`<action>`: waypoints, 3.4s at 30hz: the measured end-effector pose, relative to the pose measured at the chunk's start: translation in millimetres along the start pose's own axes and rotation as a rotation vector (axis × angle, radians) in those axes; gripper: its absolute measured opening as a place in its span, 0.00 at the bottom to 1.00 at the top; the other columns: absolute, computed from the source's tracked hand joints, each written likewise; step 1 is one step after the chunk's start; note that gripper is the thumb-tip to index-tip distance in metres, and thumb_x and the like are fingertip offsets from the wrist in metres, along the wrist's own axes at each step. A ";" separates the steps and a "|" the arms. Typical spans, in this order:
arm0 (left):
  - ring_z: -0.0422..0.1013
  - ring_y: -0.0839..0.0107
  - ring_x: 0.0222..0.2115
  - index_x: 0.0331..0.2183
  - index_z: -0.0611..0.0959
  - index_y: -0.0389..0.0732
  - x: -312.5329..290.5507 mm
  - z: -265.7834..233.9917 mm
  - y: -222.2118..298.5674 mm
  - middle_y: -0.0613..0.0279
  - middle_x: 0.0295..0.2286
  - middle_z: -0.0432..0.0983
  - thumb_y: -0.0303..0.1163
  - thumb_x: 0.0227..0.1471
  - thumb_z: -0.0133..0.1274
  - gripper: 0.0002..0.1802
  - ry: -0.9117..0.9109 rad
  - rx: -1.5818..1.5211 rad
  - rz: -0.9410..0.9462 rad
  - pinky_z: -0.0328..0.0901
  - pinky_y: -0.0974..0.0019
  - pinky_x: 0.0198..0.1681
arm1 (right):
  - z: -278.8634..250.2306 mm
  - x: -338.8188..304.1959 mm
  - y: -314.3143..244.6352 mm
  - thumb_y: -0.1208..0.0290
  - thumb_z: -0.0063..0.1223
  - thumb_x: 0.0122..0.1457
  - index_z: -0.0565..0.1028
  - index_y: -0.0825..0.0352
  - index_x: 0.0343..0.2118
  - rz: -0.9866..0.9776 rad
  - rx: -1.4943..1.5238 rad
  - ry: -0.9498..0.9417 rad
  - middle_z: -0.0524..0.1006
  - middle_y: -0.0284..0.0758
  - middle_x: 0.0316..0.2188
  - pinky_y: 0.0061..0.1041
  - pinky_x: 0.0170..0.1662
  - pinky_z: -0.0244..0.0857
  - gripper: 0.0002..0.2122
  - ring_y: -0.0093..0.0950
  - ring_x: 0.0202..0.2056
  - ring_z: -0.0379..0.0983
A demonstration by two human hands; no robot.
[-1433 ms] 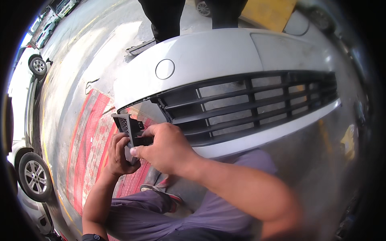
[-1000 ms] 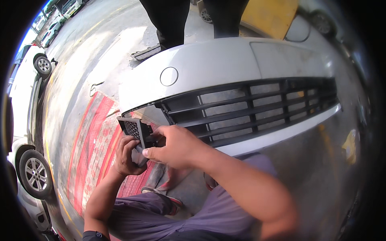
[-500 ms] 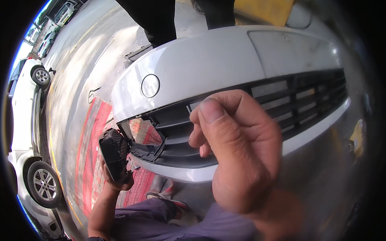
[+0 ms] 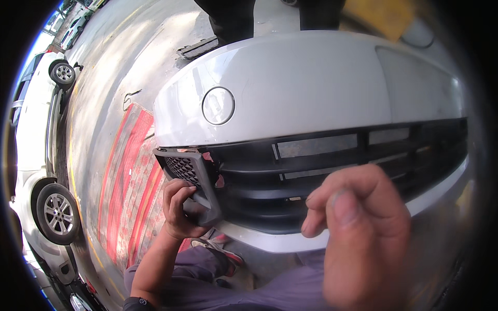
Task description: The person assembles a car bumper by attaching a grille and side air intake pieces. They align the parts by hand and use a screwdriver to secure the components to the bumper.
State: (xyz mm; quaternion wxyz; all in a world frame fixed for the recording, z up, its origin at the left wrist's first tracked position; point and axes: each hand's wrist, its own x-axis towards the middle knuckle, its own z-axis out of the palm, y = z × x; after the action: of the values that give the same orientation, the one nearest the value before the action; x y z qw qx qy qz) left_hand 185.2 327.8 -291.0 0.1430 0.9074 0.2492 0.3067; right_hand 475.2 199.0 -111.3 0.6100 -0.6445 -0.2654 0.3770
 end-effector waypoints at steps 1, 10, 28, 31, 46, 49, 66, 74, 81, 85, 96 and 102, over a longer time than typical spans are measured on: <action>0.73 0.50 0.41 0.48 0.77 0.34 0.4 2.5 0.5 0.46 0.42 0.73 0.36 0.30 0.72 0.40 0.026 0.010 -0.010 0.70 0.50 0.47 | 3.4 0.4 -1.4 0.62 0.49 0.70 0.74 0.70 0.35 -0.007 0.002 -0.046 0.74 0.34 0.26 0.22 0.36 0.66 0.14 0.21 0.28 0.70; 0.73 0.47 0.46 0.50 0.76 0.33 -9.8 10.4 0.3 0.44 0.44 0.73 0.40 0.30 0.74 0.43 0.132 0.060 0.022 0.69 0.48 0.52 | 20.6 18.1 23.5 0.66 0.49 0.71 0.78 0.70 0.37 -0.145 0.041 -0.256 0.76 0.28 0.26 0.20 0.36 0.64 0.12 0.15 0.30 0.69; 0.72 0.47 0.42 0.50 0.71 0.31 -24.5 -11.2 2.8 0.42 0.43 0.73 0.27 0.36 0.61 0.35 0.239 0.067 0.081 0.69 0.51 0.49 | 68.9 42.6 76.9 0.51 0.64 0.63 0.81 0.72 0.51 -0.127 -0.243 -1.063 0.84 0.50 0.43 0.37 0.52 0.72 0.25 0.45 0.47 0.81; 0.72 0.46 0.44 0.51 0.70 0.33 -33.3 -23.7 10.4 0.41 0.45 0.73 0.28 0.33 0.62 0.39 0.159 0.071 0.071 0.69 0.49 0.50 | 70.7 30.6 66.6 0.47 0.69 0.58 0.84 0.73 0.42 -0.138 -0.332 -1.030 0.84 0.50 0.37 0.36 0.47 0.72 0.27 0.43 0.42 0.82; 0.74 0.44 0.40 0.48 0.73 0.37 -22.0 -32.5 32.1 0.43 0.43 0.74 0.30 0.36 0.68 0.35 0.148 0.151 0.127 0.71 0.46 0.44 | 86.1 -21.6 58.5 0.56 0.73 0.48 0.84 0.74 0.28 -0.240 -0.583 -0.573 0.82 0.51 0.26 0.40 0.42 0.77 0.20 0.48 0.33 0.83; 0.74 0.43 0.41 0.49 0.73 0.37 -23.3 -27.3 29.4 0.43 0.43 0.74 0.31 0.35 0.68 0.36 0.168 0.130 0.141 0.70 0.45 0.45 | 85.0 -23.5 56.5 0.57 0.72 0.49 0.84 0.75 0.29 -0.275 -0.641 -0.542 0.82 0.52 0.27 0.40 0.43 0.77 0.20 0.49 0.34 0.83; 0.75 0.45 0.43 0.50 0.74 0.36 -52.7 -17.8 11.3 0.44 0.45 0.75 0.30 0.31 0.68 0.39 0.227 0.036 0.128 0.71 0.47 0.48 | 96.8 33.7 72.1 0.48 0.60 0.67 0.82 0.72 0.48 0.108 -0.211 -1.080 0.84 0.35 0.37 0.30 0.42 0.75 0.26 0.28 0.40 0.81; 0.74 0.42 0.43 0.50 0.74 0.37 -39.9 -16.9 17.0 0.43 0.46 0.74 0.29 0.29 0.68 0.40 0.144 0.041 0.101 0.71 0.46 0.48 | 90.4 23.9 43.4 0.51 0.67 0.59 0.85 0.73 0.26 -0.157 -0.676 -0.692 0.81 0.51 0.24 0.38 0.40 0.74 0.23 0.42 0.31 0.82; 0.72 0.41 0.46 0.50 0.74 0.36 -17.1 -4.1 7.9 0.43 0.45 0.72 0.28 0.26 0.64 0.41 0.151 0.038 0.025 0.69 0.46 0.53 | 73.2 47.9 58.2 0.47 0.60 0.65 0.82 0.76 0.48 -0.019 -0.500 -0.597 0.84 0.50 0.41 0.36 0.42 0.77 0.29 0.38 0.36 0.84; 0.71 0.42 0.48 0.49 0.74 0.36 -10.6 -0.9 -8.4 0.42 0.46 0.71 0.27 0.26 0.62 0.40 0.177 0.030 -0.011 0.68 0.47 0.54 | 37.9 59.3 31.2 0.55 0.51 0.71 0.81 0.71 0.39 0.125 -0.263 -0.375 0.82 0.38 0.33 0.32 0.38 0.75 0.20 0.28 0.32 0.78; 0.70 0.45 0.48 0.49 0.74 0.36 10.5 13.6 11.5 0.45 0.47 0.70 0.28 0.31 0.68 0.38 0.082 0.137 0.049 0.67 0.49 0.54 | 35.5 49.4 36.0 0.57 0.52 0.69 0.82 0.72 0.35 -0.159 -0.644 -0.242 0.82 0.53 0.36 0.46 0.48 0.73 0.19 0.53 0.42 0.80; 0.71 0.48 0.47 0.50 0.73 0.36 7.9 14.1 10.3 0.46 0.47 0.70 0.29 0.31 0.69 0.40 0.076 0.050 -0.060 0.68 0.52 0.52 | 32.8 46.7 31.7 0.57 0.50 0.69 0.83 0.71 0.37 -0.149 -0.612 -0.219 0.83 0.52 0.39 0.46 0.52 0.73 0.19 0.52 0.45 0.80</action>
State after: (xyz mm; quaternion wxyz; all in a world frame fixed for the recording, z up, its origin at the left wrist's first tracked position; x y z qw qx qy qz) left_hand 203.3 322.0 -293.7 0.1201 0.8906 0.2890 0.3300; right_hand 471.7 252.0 -149.2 0.3819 -0.7322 -0.4767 0.3012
